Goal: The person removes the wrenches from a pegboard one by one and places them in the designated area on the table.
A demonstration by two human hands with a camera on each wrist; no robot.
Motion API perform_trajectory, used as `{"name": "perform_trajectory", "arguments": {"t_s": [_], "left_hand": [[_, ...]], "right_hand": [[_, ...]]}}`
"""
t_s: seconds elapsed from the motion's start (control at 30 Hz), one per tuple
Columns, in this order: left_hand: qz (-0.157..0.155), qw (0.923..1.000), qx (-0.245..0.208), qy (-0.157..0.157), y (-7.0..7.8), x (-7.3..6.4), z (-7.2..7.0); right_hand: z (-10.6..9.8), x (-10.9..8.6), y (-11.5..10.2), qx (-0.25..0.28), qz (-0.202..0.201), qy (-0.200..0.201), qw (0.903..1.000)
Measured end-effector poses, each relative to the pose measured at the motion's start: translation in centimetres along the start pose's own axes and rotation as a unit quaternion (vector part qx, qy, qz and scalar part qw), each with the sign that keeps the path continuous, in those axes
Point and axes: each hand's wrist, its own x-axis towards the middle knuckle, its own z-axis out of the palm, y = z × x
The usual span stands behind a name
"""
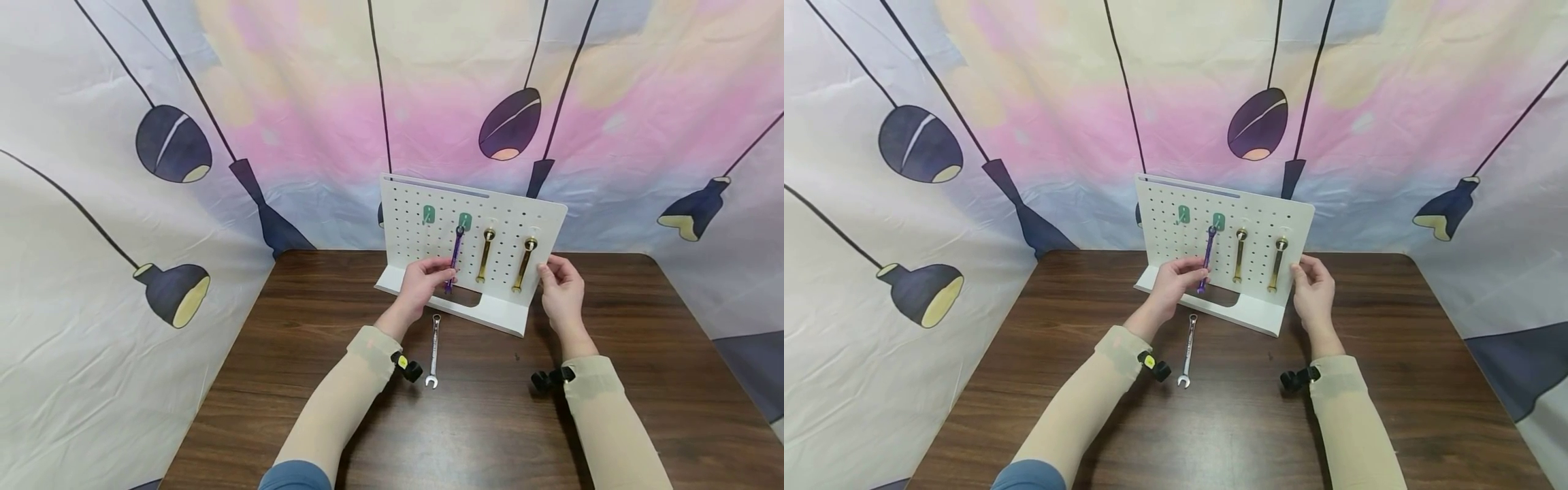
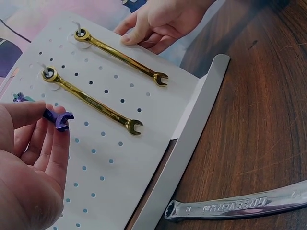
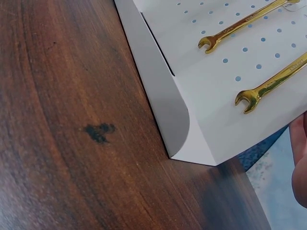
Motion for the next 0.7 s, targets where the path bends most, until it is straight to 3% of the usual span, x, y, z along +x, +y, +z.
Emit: {"name": "perform_trajectory", "arguments": {"t_s": [0.27,0.7], "left_hand": [[-0.017,0.9995,-0.024,-0.01,0.59,-0.33,-0.03],[-0.024,0.9975,-0.064,-0.014,0.75,-0.69,0.17]], "right_hand": [[0.14,-0.1,-0.22,-0.011,0.018,-0.003,0.9998],[-0.01,-0.21,-0.16,-0.014,0.003,-0.006,0.9999]]}}
